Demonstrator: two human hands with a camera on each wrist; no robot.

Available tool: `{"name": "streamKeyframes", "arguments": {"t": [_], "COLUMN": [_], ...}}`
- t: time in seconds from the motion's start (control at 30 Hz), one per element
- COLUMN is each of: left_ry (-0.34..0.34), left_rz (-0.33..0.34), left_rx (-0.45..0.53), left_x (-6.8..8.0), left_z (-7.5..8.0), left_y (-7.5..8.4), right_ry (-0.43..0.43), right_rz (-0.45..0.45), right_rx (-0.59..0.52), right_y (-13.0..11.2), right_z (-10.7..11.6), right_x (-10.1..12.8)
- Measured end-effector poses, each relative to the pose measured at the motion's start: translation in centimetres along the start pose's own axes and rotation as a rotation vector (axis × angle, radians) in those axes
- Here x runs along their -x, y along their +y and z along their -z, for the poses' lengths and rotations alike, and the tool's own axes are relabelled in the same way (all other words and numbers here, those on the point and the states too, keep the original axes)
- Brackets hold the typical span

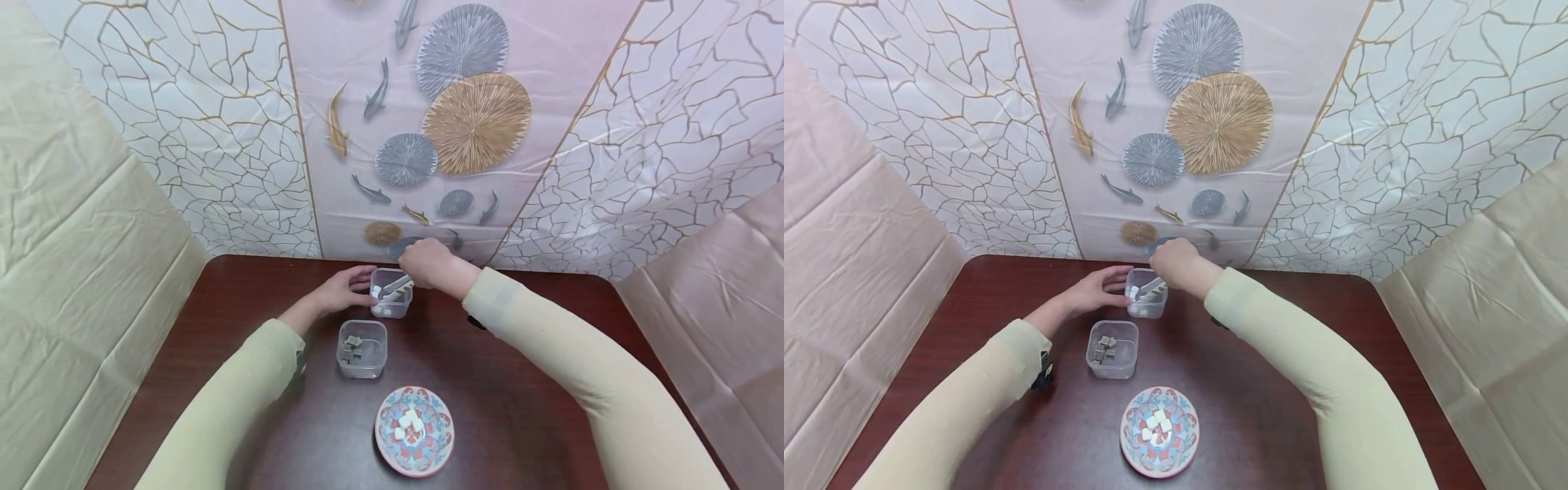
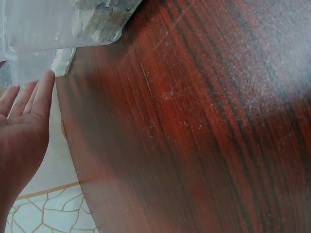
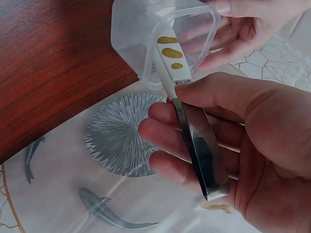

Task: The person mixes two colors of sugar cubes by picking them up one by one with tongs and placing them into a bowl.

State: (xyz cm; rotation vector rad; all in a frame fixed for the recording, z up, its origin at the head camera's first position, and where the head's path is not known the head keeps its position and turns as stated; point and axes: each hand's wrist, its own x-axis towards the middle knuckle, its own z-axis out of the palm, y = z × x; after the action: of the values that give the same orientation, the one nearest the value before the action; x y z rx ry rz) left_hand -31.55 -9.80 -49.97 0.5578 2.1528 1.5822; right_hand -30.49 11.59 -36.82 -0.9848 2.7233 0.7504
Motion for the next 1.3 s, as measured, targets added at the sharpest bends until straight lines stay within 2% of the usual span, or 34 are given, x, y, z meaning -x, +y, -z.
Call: {"name": "streamKeyframes", "arguments": {"t": [0.2,0.53,0.93,1.3], "left_ry": [-0.003,0.004,-0.001,-0.006], "left_rz": [0.0,-0.003,0.013,-0.001], "left_rx": [-0.004,-0.003,-0.008,0.005], "left_x": [0.1,0.2,0.1,0.1], "left_z": [0.0,0.1,-0.1,-0.1], "left_y": [0.2,0.2,0.2,0.3], "right_ry": [0.027,-0.031,-0.036,-0.005], "right_rz": [-0.01,0.016,0.036,0.026], "right_rx": [-0.016,-0.079,-0.027,-0.068], "right_y": [0.3,0.4,-0.4,1.2], "right_z": [-0.3,0.0,-0.8,-0.4], "right_x": [0.0,0.3,-0.5,1.3]}}
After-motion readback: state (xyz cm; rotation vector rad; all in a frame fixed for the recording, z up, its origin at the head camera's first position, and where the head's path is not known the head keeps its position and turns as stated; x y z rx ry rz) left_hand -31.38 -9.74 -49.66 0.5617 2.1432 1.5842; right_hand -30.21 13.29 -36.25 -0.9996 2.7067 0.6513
